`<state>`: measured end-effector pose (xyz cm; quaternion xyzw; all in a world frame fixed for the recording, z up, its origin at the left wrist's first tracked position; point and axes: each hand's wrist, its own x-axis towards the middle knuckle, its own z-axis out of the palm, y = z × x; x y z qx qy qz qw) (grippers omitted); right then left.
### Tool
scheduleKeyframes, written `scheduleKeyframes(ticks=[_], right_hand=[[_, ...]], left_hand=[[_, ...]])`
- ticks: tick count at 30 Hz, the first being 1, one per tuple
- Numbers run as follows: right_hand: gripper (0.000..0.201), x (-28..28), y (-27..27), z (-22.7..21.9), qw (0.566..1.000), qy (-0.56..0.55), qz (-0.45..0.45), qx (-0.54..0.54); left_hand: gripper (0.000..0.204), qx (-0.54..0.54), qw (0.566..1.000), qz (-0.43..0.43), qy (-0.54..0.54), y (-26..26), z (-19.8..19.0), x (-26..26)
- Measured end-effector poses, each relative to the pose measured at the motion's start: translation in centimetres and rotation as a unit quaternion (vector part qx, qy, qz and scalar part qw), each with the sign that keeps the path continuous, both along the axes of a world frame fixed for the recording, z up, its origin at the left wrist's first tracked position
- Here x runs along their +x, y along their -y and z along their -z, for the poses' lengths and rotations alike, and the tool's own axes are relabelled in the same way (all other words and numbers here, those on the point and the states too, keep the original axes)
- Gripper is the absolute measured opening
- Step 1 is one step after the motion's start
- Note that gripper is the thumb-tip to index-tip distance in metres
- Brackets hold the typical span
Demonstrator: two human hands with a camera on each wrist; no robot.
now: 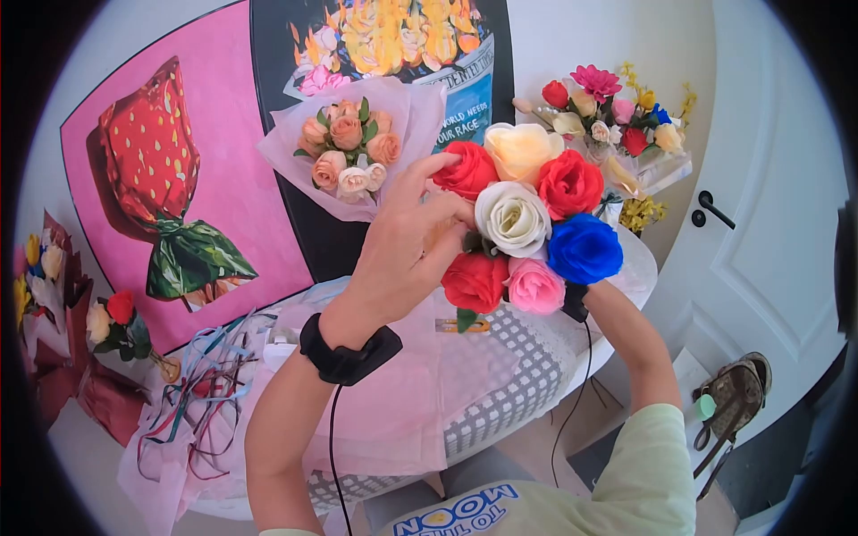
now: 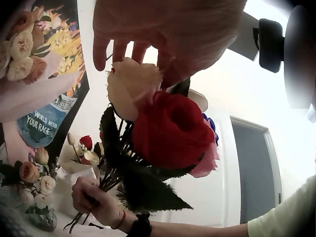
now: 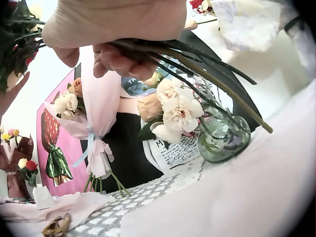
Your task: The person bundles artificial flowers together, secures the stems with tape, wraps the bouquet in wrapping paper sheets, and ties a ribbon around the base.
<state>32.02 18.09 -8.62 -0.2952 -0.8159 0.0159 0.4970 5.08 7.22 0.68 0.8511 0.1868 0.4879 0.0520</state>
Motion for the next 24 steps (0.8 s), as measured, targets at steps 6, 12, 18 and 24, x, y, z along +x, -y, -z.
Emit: scheduleKeyframes(ticks=[6,12,18,24], right_hand=[[0.023,-0.9,-1.2,-1.6,1.0,0.003,0.001,0.002],[0.023,0.0,0.4,1.0,1.0,0.004,-0.004,-0.004],[0.023,-0.3,-0.1,0.8,1.0,0.005,-0.01,-0.009],[0.023,0.5,0.6,2.5,1.0,0.011,-0.017,-0.016]], left_hand=[[0.022,0.136,0.989,-0.037,0.052,1.8,-1.4,0.5],[0.027,0.221,0.973,-0.034,-0.058,2.2,-1.5,1.0],[0.021,0.265,0.96,-0.061,-0.071,2.1,-1.1,1.7],[0.022,0.265,0.957,-0.075,-0.093,1.8,-0.3,2.3]])
